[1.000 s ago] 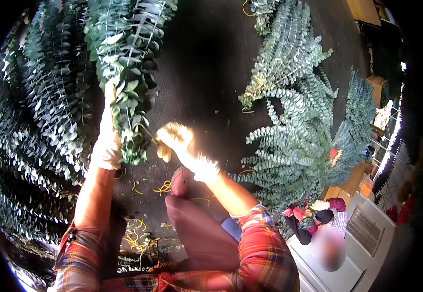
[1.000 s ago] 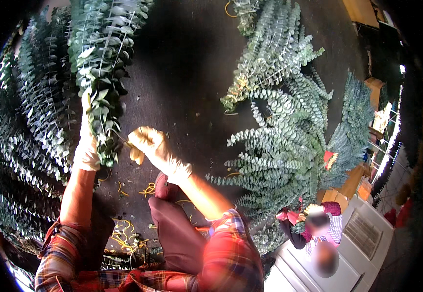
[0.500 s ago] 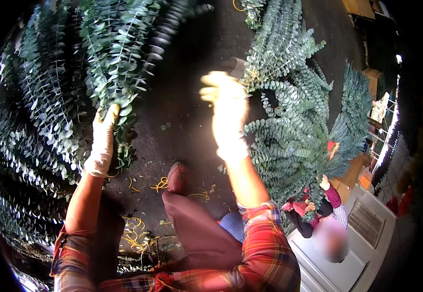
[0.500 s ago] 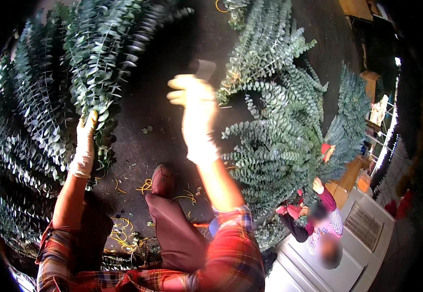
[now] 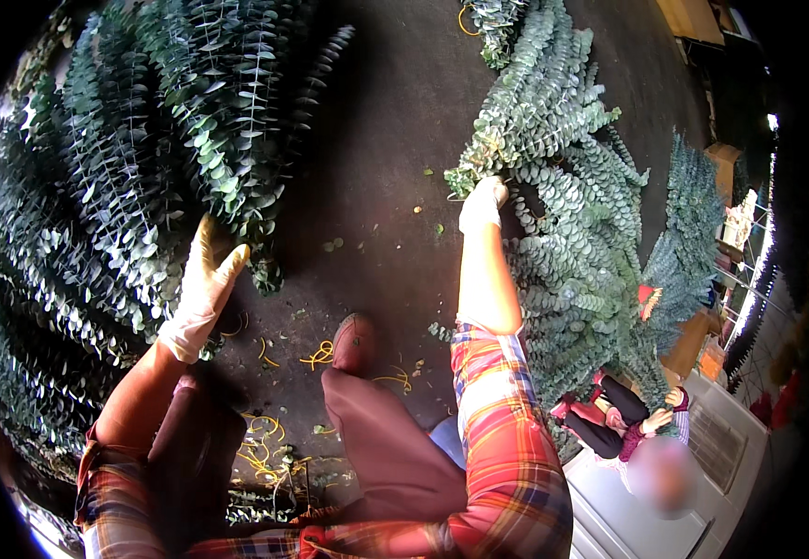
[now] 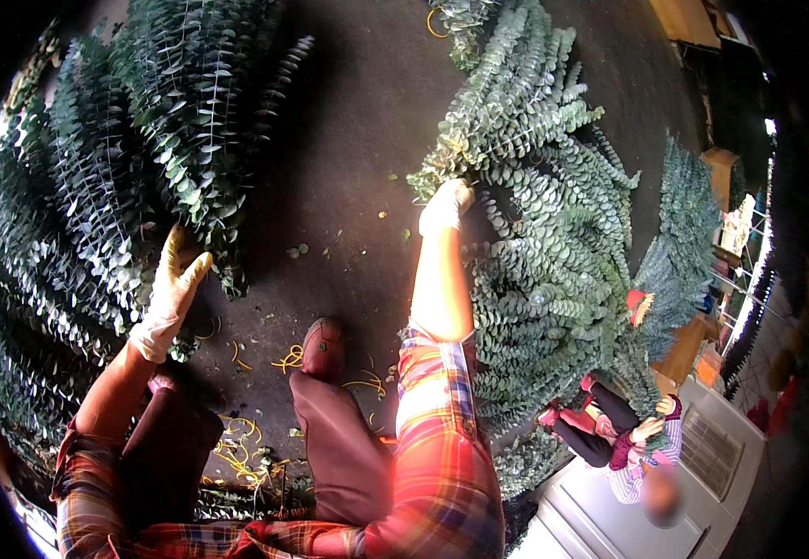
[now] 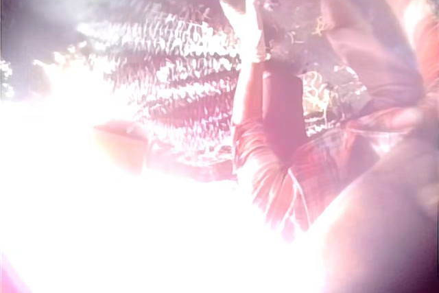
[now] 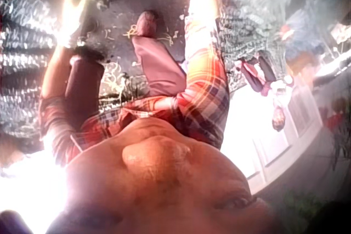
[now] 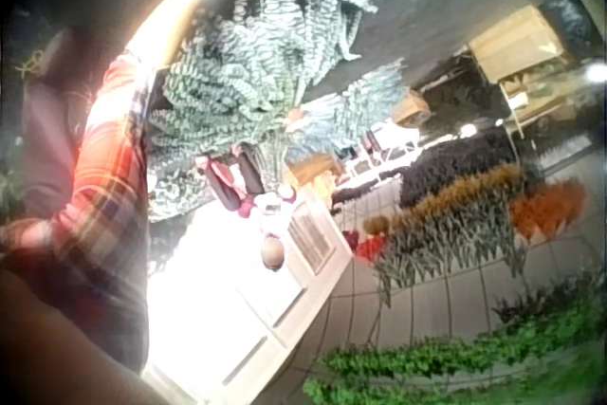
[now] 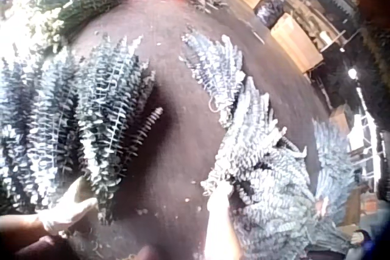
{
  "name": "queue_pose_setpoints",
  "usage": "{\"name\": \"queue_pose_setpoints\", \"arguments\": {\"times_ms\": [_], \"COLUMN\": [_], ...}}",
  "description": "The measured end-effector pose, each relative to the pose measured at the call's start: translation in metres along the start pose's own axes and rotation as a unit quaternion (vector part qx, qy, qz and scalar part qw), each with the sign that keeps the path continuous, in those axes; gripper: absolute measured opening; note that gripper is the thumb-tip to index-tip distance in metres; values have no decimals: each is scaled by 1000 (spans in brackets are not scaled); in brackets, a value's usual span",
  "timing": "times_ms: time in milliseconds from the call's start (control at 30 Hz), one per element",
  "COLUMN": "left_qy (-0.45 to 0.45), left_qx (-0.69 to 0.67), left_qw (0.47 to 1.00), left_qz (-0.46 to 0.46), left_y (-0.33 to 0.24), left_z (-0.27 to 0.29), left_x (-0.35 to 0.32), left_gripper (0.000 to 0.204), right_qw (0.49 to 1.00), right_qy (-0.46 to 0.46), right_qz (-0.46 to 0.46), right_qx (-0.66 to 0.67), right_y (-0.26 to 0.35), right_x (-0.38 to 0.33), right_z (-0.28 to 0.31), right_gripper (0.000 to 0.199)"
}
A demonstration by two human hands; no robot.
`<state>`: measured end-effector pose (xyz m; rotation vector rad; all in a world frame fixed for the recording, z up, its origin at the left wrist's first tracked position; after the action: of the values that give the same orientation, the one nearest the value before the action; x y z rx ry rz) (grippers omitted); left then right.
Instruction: The person sits on the floor and repeatedly picks up artificial eucalyptus stems, aligns them, and secures them with rubber bands. They place the bundled stems into a blue bowl and continue processing additional stems from the surrounding pile.
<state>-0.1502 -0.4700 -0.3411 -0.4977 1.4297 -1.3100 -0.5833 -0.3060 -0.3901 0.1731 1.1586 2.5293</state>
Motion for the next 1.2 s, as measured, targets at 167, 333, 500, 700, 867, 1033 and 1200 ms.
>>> {"name": "queue_pose_setpoints", "arguments": {"times_ms": [167,333,500,700,867,1033,1200], "left_qy": [-7,217,334,282,195,82,-37], "left_qx": [47,-117,-304,-298,-195,-207,-235], "left_qw": [990,964,826,885,942,971,967], "left_qz": [-133,101,337,220,191,83,94], "left_y": [-66,-59,-78,-114,-135,-118,-81], "left_z": [-11,-92,-181,-139,-88,-56,-58], "left_x": [-15,-48,-91,-106,-88,-69,-56], "left_gripper": [75,92,67,45,41,61,39], "right_qw": [980,896,884,782,796,746,734], "right_qy": [134,350,280,499,583,578,561], "right_qz": [-89,-124,-268,-270,-15,331,357], "right_qx": [113,244,261,257,162,7,-138], "right_y": [-26,-42,-139,-93,4,23,21], "right_x": [-7,-115,-224,-216,-237,-241,-241], "right_z": [46,169,238,257,240,223,203], "right_gripper": [45,45,33,25,27,20,8]}}
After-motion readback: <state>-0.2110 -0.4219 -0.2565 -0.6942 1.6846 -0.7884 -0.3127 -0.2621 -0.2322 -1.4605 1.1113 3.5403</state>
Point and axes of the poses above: each hand's wrist, its own x-axis towards the middle knuckle, its own z-axis out of the back of the hand, y = z × x, the point moved 2 cm from there along x, towards the middle knuckle, and after that the axes turned 13 degrees about -y, right-handed, at the moved point
